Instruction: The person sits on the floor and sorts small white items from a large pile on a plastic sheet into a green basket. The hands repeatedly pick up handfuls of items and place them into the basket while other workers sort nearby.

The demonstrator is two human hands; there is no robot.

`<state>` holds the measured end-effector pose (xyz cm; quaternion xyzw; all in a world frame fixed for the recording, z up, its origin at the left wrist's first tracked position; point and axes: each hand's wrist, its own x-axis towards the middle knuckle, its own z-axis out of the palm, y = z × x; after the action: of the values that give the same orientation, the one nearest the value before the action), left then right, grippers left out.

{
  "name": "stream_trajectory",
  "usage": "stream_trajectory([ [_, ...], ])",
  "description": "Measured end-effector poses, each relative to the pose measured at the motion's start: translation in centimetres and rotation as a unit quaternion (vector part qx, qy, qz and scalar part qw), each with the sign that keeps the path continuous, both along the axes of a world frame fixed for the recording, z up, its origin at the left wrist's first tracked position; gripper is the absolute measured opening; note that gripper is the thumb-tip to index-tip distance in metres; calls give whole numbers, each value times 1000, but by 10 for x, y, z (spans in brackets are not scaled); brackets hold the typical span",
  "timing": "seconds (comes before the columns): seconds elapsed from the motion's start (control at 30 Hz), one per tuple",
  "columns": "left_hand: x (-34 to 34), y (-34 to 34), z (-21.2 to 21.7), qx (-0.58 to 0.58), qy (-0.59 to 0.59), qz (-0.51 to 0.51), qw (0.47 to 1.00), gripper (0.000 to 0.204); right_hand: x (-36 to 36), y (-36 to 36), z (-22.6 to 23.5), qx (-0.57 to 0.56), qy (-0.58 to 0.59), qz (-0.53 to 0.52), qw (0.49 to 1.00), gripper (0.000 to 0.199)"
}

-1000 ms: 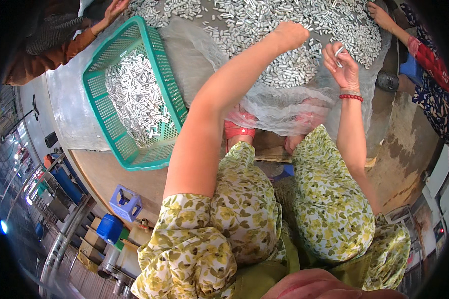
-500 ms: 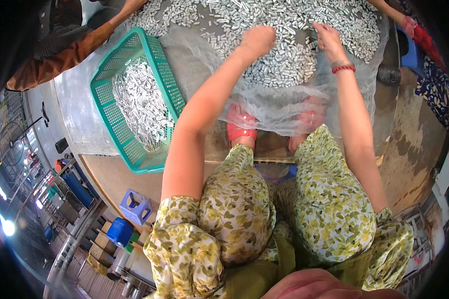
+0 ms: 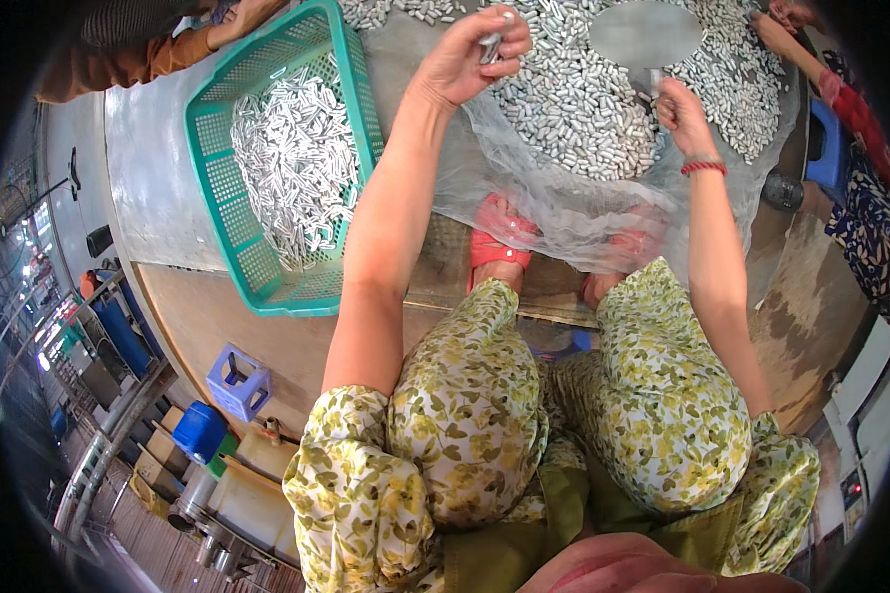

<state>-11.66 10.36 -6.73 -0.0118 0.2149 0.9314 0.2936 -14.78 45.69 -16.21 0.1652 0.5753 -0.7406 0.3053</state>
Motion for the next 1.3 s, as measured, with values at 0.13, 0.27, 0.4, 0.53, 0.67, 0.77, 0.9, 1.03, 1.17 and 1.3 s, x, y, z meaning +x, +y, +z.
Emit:
stream_trajectory([
  [0.13, -2, -4, 15, 127, 1, 8, 992, 13, 21, 12, 64, -363, 80, -83, 925, 21],
  [0.27, -5, -4, 28, -48, 22, -16, 998, 19, 7, 13, 82, -208, 45, -20, 977, 28],
  [0.4, -1, -7, 18, -237, 37, -3, 971, 14, -24, -14, 23, 324, 143, 174, 919, 31],
  [0.53, 3, -12, 15, -315, 9, 39, 948, 14, -23, -38, -12, 562, 247, 228, 756, 22],
  [0.67, 2, -19, 21, -347, -14, 70, 935, 8, 2, -49, -1, 580, 306, 204, 727, 22],
  [0.77, 7, -13, 12, -432, 21, 85, 898, 19, 21, -51, 0, 562, 290, 228, 740, 17],
  [0.9, 49, 2, -70, -636, 147, 6, 757, 30, 43, -83, -30, 597, 348, 205, 693, 15],
  [1.03, 80, 77, -67, -768, 362, -78, 523, 26, 43, -62, 3, 572, 334, 182, 727, 15],
  [1.17, 90, 65, -66, -726, 325, -14, 606, 26, 42, -72, 20, 574, 274, 228, 737, 15],
  [1.3, 98, 54, -70, -745, 315, -38, 588, 26, 42, -75, 22, 574, 266, 233, 739, 14],
])
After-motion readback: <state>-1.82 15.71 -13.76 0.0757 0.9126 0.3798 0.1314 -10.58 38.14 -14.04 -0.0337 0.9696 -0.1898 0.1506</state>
